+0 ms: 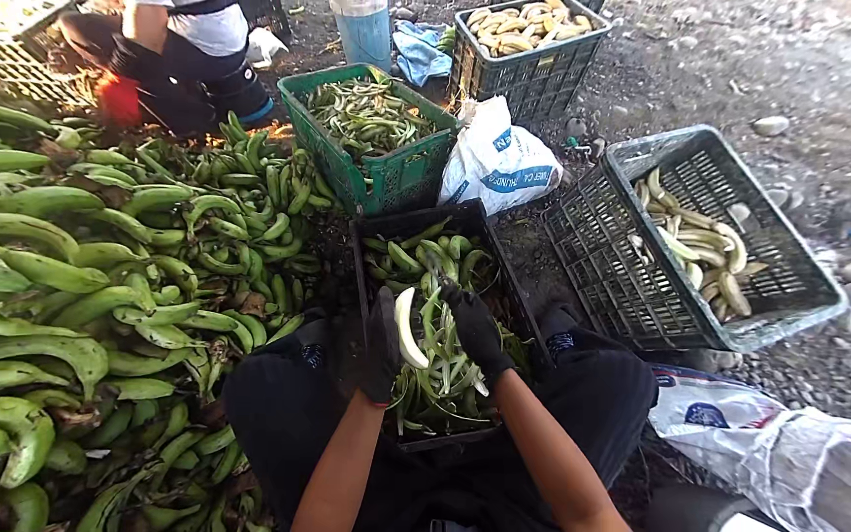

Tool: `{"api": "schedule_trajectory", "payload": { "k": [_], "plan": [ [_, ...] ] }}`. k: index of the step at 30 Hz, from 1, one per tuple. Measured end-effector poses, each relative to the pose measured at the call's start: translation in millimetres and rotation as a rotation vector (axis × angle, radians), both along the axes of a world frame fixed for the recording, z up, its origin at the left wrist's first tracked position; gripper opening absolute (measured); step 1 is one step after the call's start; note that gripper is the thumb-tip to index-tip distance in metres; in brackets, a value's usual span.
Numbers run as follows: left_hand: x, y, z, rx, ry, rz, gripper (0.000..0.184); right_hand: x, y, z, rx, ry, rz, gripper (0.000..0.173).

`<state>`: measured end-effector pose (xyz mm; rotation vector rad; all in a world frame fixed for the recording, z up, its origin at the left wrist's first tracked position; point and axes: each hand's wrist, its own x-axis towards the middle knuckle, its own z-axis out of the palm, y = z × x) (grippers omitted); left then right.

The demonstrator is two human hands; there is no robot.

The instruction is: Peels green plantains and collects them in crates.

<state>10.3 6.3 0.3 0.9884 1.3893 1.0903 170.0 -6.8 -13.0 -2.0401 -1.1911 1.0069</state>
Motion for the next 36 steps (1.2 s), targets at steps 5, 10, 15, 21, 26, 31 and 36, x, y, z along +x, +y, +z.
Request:
{"api": "schedule_trajectory", "payload": {
  "k": [5,10,15,21,26,31,36],
  "plan": [
    [-36,12,-21,-0.047,0.151,0.06,0.053,81,3,7,-0.121,-0.256,0.24,0.056],
    [-44,30,-44,-0.204,0.563,-0.071,0.056,120,-14,13,-0.478,-0.442,0.463,0.073],
    [77,57,-13,-0.141,-0.009,-0.144,0.05,104,-19,-8,-0.493,-0.33,0.503,0.076],
    [218,84,96,0.084,-0.278,-0.746,0.047,111,-6,7,-0.426,-0.374,0.506,0.073],
    [148,147,32,0.137,0.762,-0.624,0.055,139,-10,48,-0.249,-0.237,0.159,0.059],
    [91,152,-81,-0.436,1.049,-0.607,0.065,147,-3,46,-0.239,-0.333,0.089,0.054],
    [103,141,-125,-0.524,1.104,-0.537,0.073,143,4,46,-0.177,-0.257,0.094,0.052]
  ]
}}
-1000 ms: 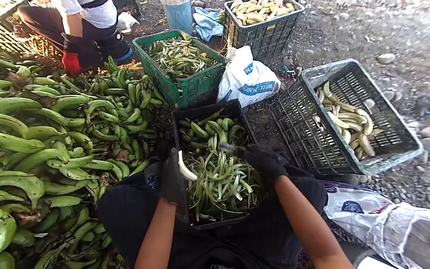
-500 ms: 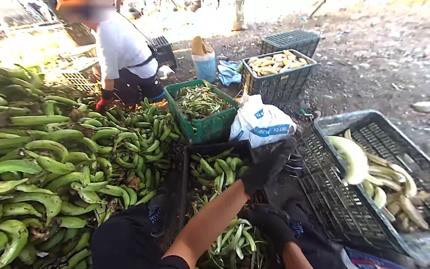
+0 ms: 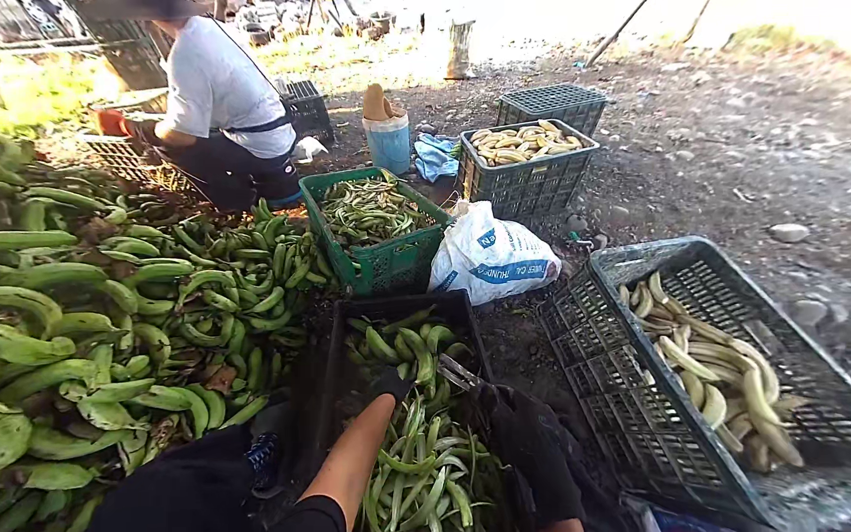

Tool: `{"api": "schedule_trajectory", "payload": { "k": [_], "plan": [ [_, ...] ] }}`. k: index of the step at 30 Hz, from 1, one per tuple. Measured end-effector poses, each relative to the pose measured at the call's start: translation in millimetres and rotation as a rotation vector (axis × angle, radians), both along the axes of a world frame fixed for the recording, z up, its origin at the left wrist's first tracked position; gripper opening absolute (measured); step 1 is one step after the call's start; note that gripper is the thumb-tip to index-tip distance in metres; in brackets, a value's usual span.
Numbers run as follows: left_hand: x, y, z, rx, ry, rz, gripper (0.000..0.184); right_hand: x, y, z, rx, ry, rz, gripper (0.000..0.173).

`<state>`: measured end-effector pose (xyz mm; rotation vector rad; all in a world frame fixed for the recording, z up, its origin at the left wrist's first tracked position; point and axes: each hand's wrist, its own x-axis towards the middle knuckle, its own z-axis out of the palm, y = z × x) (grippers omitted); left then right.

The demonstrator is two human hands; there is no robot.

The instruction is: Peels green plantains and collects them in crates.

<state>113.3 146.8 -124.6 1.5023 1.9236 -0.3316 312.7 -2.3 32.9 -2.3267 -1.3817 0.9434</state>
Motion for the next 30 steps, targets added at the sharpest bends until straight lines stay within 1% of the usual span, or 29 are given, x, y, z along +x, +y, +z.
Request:
{"api": "schedule_trajectory", "payload": {
  "k": [2,4,6,9,11,15,17,18,21,22,24,26,28,30],
  "plan": [
    [4,0,0,-0.013,0.022,0.038,0.067,-2,2,1,0.005,-0.015,0.01,0.05],
    [5,-3,0,0.003,-0.012,0.117,0.062,-5,5,2,0.011,-0.001,0.025,0.049],
    [4,-12,0,0.055,-0.063,0.185,0.064,-7,8,0,0.013,0.014,0.037,0.052],
    [-8,-27,7,0.124,-0.161,0.224,0.067,-11,9,-2,-0.015,0.001,0.041,0.055],
    [-23,-40,17,0.169,-0.221,0.191,0.067,-14,10,-2,-0.039,-0.027,0.054,0.057],
    [-63,-68,42,0.221,-0.35,0.003,0.063,-18,6,-4,-0.01,-0.006,0.057,0.056],
    [-87,-72,56,0.305,-0.49,0.019,0.063,-20,3,-13,0.027,0.041,0.05,0.058],
    [-96,-73,70,0.344,-0.574,0.069,0.065,-20,1,-18,0.047,0.066,0.054,0.06],
    [-117,-72,119,0.456,-0.936,0.293,0.07,-23,-8,-35,0.15,0.239,0.076,0.055],
    [-122,-70,134,0.477,-1.05,0.344,0.069,-25,-12,-43,0.207,0.336,0.093,0.059],
    [-134,-71,159,0.512,-1.219,0.364,0.068,-30,-18,-57,0.295,0.549,0.104,0.07],
    [-141,-74,172,0.534,-1.32,0.334,0.066,-39,-25,-63,0.29,0.753,0.091,0.074],
    [-144,-78,168,0.548,-1.355,0.3,0.057,-63,-37,-59,0.241,0.887,0.039,0.069],
    [-142,-85,156,0.548,-1.249,0.305,0.054,-99,-57,-57,0.197,0.922,0.008,0.063]
  ]
}}
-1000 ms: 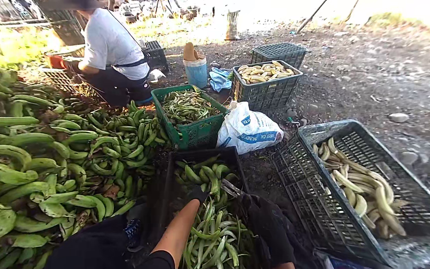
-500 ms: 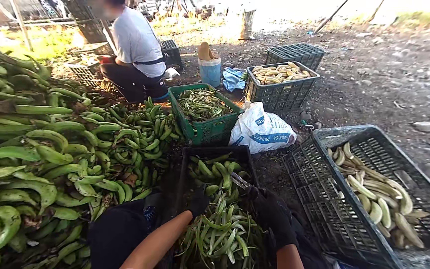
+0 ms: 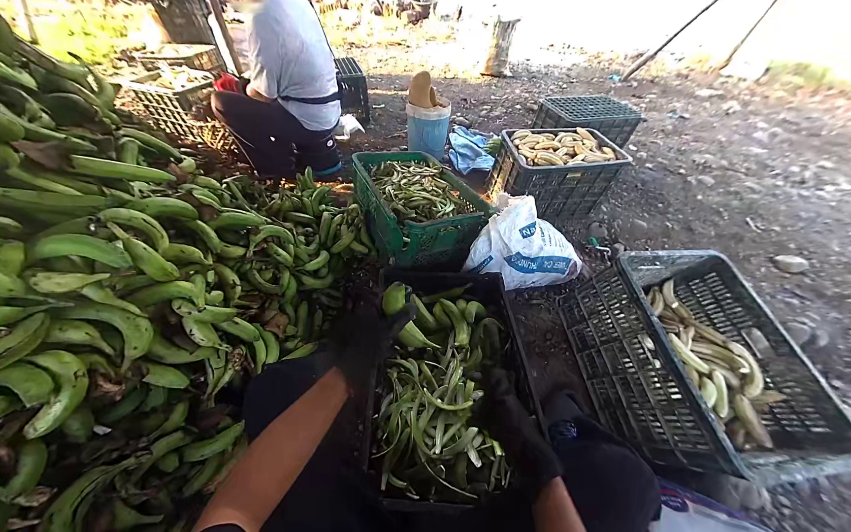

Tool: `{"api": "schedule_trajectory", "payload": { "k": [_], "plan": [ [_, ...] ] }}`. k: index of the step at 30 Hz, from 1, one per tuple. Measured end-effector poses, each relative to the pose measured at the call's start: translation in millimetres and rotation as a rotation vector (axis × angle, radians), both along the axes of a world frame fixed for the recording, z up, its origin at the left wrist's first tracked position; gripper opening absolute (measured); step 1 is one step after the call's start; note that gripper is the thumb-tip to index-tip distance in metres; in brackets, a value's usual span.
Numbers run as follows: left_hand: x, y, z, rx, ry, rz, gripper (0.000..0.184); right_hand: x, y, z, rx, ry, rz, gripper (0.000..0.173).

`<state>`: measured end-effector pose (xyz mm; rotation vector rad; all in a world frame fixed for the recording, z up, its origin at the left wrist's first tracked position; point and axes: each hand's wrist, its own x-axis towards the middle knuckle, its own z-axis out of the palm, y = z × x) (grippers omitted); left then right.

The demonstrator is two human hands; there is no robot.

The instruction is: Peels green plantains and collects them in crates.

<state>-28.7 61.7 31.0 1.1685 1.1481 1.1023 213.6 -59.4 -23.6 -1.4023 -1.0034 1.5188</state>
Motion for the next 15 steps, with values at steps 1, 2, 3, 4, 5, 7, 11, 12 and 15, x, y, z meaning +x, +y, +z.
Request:
{"api": "schedule_trajectory", "payload": {
  "k": [1,2,3,4,5,7,11,12,15],
  "plan": [
    [4,-4,-5,-0.009,0.061,0.021,0.055,-19,-10,-3,0.003,-0.007,-0.01,0.06],
    [9,-8,-7,-0.009,0.114,0.048,0.055,-40,-21,-10,0.008,0.0,-0.033,0.057],
    [13,-13,-8,-0.003,0.158,0.067,0.054,-57,-32,-18,0.003,0.019,-0.034,0.057],
    [17,-18,-8,0.006,0.203,0.086,0.053,-72,-43,-25,-0.011,0.021,-0.029,0.059],
    [20,-22,-8,0.018,0.24,0.099,0.053,-86,-51,-30,-0.033,0.001,-0.051,0.06],
    [23,-24,-10,0.06,0.281,0.11,0.053,-102,-53,-28,-0.044,-0.071,-0.067,0.06],
    [25,-25,-13,0.144,0.3,0.136,0.054,-99,-24,17,0.117,0.056,-0.148,0.057],
    [25,-25,-16,0.191,0.302,0.139,0.053,-97,-16,39,0.202,0.123,-0.191,0.055],
    [27,-25,-21,0.288,0.315,0.134,0.051,-93,-3,105,0.585,0.182,-0.311,0.062]
  ]
}}
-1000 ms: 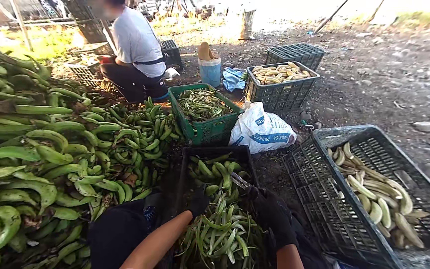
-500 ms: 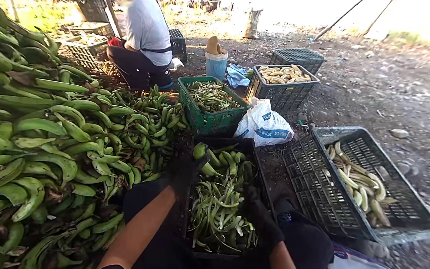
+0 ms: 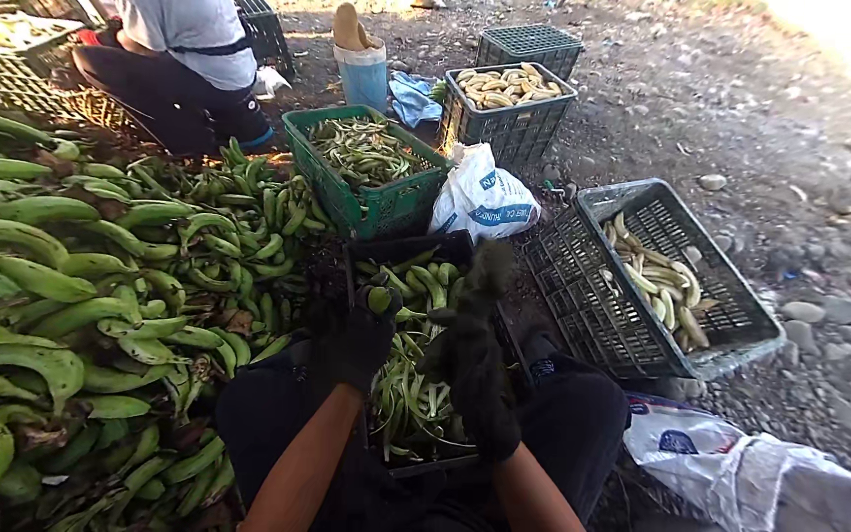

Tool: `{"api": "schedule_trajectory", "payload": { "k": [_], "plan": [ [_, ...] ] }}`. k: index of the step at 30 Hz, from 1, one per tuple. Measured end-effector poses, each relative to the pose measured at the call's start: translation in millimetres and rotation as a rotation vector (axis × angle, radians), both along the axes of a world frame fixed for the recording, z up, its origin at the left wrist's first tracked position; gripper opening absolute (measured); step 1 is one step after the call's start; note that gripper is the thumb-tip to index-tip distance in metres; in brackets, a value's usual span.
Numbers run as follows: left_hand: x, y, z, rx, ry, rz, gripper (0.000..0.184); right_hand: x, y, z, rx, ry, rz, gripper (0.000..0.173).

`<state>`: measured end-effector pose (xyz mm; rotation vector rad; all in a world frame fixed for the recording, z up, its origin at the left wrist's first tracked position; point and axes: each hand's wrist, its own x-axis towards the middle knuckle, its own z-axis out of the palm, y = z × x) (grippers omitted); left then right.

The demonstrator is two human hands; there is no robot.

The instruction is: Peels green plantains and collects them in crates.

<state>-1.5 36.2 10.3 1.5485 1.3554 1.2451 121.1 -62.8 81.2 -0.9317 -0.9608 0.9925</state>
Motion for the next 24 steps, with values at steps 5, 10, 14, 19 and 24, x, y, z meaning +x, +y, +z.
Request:
{"api": "schedule_trajectory", "payload": {
  "k": [5,10,14,19,24],
  "plan": [
    [6,-4,-15,0.232,-0.061,-0.039,0.045,-13,-3,-56,-0.202,-0.269,-0.001,0.051],
    [9,2,8,0.073,-0.26,0.008,0.055,-39,-64,-160,-0.854,-0.241,0.366,0.059],
    [-1,5,15,-0.145,-0.378,-0.049,0.046,-8,-38,-124,-0.586,-0.236,0.165,0.063],
    [-9,10,-7,-0.257,-0.645,-0.275,0.077,37,10,-102,-0.297,-0.645,0.136,0.072],
    [-11,9,7,-0.364,-0.627,-0.194,0.08,34,8,-80,-0.389,-1.077,0.03,0.069]
  ]
}}
